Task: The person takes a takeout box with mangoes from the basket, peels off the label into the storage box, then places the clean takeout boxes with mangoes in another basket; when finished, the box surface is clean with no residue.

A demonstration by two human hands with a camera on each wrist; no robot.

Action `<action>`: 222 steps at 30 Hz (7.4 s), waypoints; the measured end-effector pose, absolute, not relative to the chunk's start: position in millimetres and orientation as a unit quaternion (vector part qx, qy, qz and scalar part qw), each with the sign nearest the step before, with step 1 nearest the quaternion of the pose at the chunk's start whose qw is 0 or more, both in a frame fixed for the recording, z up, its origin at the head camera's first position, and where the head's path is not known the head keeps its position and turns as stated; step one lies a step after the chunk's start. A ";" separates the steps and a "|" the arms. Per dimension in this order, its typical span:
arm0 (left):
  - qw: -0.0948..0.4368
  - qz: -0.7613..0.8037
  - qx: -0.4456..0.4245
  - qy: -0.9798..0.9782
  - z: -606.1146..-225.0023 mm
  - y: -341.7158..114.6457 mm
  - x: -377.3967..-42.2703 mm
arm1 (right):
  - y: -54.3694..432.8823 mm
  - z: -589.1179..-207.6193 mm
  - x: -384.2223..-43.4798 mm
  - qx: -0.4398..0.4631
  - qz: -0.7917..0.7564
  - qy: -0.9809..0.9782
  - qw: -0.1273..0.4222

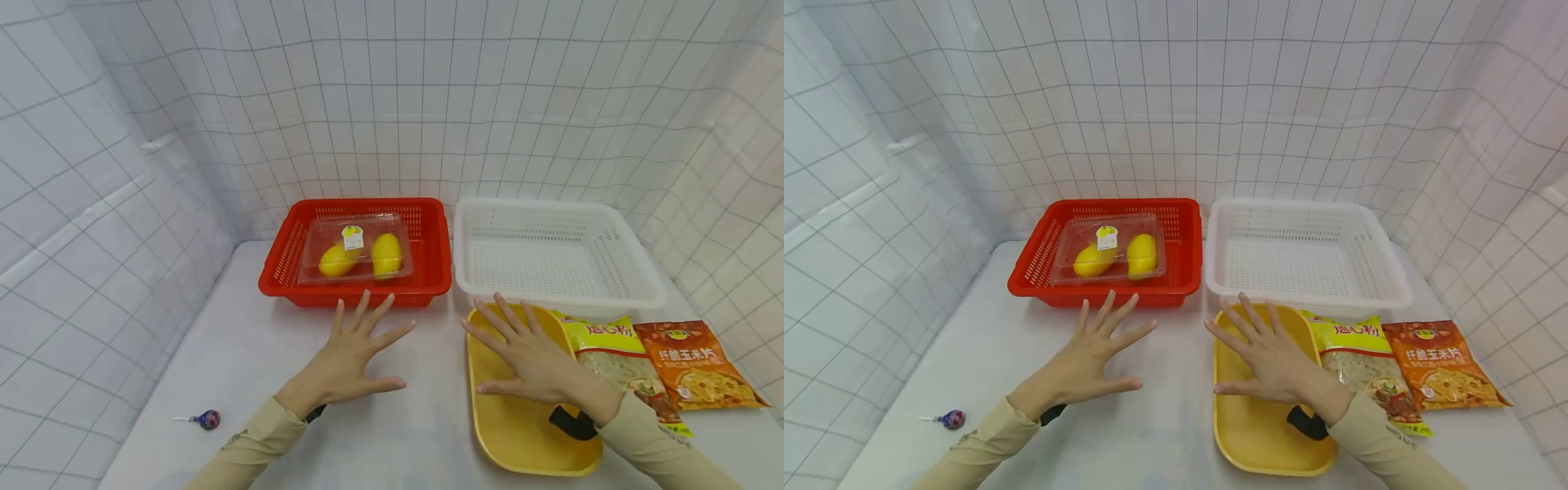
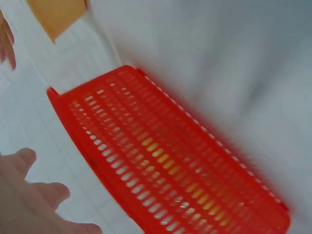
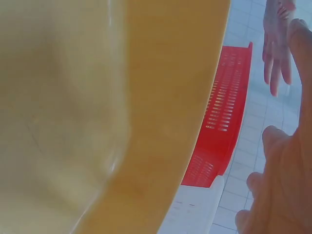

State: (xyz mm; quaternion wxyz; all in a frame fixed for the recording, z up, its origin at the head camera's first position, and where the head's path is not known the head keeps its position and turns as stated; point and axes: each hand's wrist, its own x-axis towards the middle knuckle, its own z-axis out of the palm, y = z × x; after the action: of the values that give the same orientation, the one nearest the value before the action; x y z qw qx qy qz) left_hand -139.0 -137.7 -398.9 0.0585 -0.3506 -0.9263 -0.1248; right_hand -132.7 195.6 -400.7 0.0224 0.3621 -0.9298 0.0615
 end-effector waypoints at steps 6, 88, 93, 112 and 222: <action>0.153 -0.218 -0.262 -0.927 -392.5 -171.1 -172.7 | 196.7 -397.2 -136.3 0.380 0.074 -0.920 0.057; 0.028 -0.555 0.052 -0.830 -400.6 -275.3 -273.1 | 56.0 -378.2 -336.5 0.134 0.497 -0.822 -0.243; 0.021 -0.555 0.060 -0.829 -400.7 -276.6 -273.7 | 54.5 -375.7 -334.0 0.116 0.523 -0.807 -0.249; 0.029 -0.562 0.062 -0.824 -401.0 -277.2 -270.9 | 83.8 -339.0 -307.8 0.138 0.535 -0.826 -0.108; -0.038 -0.290 -0.263 -0.919 -396.7 -203.9 -109.4 | 120.5 -386.0 -128.0 0.291 0.287 -0.901 -0.143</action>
State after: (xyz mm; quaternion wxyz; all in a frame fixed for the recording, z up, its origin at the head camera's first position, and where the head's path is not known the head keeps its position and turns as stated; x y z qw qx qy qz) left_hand -109.4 -203.9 -396.7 -0.0381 -0.2629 -0.9195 -0.2898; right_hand -128.0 120.5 -386.0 -0.1433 0.2914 -0.9013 0.2869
